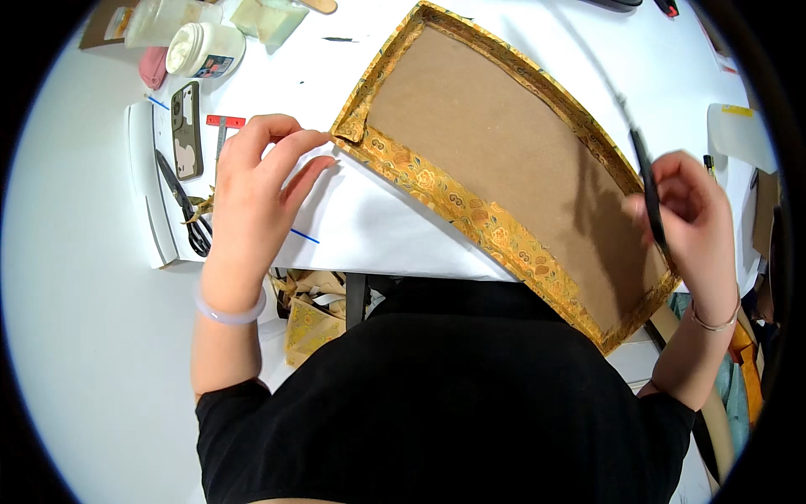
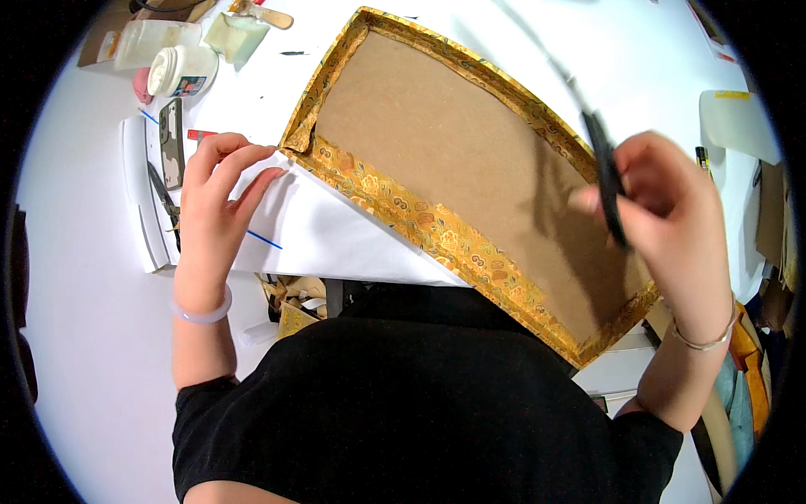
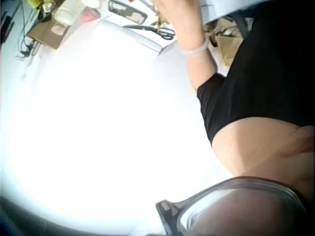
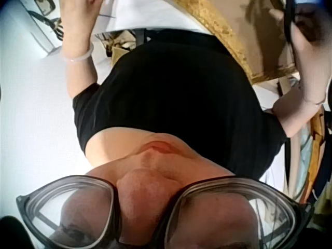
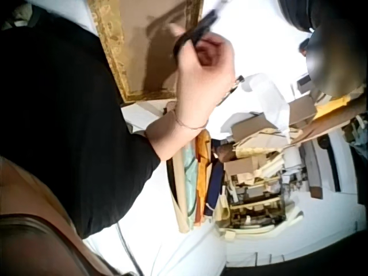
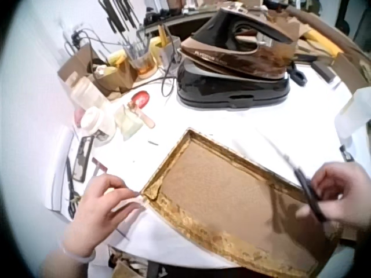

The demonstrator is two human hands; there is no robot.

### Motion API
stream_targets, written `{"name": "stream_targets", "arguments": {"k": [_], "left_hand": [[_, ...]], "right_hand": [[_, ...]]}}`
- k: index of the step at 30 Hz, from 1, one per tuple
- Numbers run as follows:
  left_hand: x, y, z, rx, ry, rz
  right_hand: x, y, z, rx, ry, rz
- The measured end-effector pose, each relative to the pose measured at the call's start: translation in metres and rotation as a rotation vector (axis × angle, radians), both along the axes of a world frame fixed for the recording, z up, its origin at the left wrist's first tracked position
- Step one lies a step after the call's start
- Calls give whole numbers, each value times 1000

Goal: The person applies patterned paper to the edges of a rectangular tray using an iron to adhere it. They trim excess paper with scissors and smooth the edges with a tool.

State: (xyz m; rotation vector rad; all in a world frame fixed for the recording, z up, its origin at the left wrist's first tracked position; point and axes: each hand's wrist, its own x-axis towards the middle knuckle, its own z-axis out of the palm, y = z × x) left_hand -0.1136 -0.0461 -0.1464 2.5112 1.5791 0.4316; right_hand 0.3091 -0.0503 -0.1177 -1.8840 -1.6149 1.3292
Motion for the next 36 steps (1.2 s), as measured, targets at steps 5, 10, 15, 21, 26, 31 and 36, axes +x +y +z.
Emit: {"name": "stream_targets", "arguments": {"k": [5, 10, 15, 21, 26, 31, 36], "left_hand": [[3, 11, 3, -17, -38, -48], [4, 16, 1, -95, -83, -54], [-4, 1, 0, -172, -199, 76], [-14, -19, -11, -92, -277, 105], [-9, -16, -22, -158, -338, 152], [-16, -25, -27, -226, -376, 207], [-18, -19, -26, -8, -224, 31]], "right_hand": [[25, 22, -16, 604, -786, 152], [25, 33, -22, 383, -821, 67], [59, 31, -31, 360, -683, 178], [-17, 35, -6, 717, -552, 243], [-163, 50, -67, 953, -143, 708], [-199, 61, -107, 1039, 29, 683], [-203, 64, -113, 926, 115, 579]]}}
